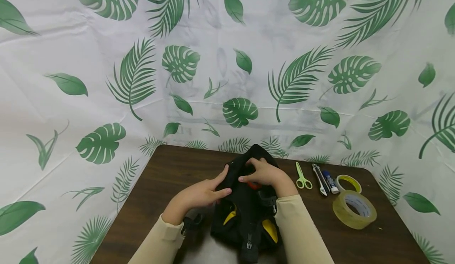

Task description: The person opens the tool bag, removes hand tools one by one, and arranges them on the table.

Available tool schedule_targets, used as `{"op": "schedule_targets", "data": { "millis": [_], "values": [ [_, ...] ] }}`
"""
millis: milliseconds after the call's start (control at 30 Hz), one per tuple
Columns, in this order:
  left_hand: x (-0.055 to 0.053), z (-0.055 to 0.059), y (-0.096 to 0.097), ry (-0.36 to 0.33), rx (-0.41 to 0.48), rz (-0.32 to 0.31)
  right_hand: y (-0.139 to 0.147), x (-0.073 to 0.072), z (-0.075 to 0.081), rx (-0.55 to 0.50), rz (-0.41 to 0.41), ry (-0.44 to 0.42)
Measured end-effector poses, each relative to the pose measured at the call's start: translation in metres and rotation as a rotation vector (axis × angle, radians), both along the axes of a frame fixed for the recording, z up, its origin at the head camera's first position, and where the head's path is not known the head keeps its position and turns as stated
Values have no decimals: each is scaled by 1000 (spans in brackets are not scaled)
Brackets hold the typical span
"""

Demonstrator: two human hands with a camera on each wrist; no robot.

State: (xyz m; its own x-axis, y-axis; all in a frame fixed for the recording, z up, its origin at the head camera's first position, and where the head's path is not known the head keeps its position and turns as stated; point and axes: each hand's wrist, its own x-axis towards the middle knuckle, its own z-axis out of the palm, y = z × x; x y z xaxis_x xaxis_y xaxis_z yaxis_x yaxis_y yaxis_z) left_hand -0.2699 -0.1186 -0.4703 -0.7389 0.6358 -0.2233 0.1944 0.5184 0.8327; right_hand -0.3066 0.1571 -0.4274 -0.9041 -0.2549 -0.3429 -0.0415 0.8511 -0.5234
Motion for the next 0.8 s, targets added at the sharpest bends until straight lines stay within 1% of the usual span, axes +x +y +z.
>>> {"op": "schedule_targets", "data": {
  "millis": [33, 100, 233, 367, 500, 600, 700, 800],
  "values": [
    [0, 0, 0, 1, -2, 1, -1, -2, -6, 32, -3, 7],
    [0, 1, -1, 4, -3, -1, -2, -6, -18, 63, -18, -1],
    [0, 2, -1, 12, -16, 0, -2, -12, -42, 64, -50, -37],
    [0, 3, -2, 16, -28, 2, -1, -15, -57, 47, -62, -48],
    [0, 3, -2, 14, -26, 2, 2, -16, -64, 29, -70, -32],
    [0, 4, -3, 17, -31, 5, 3, -17, -66, 42, -63, -26],
    [0, 3, -3, 23, -38, 7, 3, -18, -66, 62, -51, -44],
    [-1, 3, -4, 22, -40, 8, 0, -18, -65, 76, -34, -88]
  ]
}}
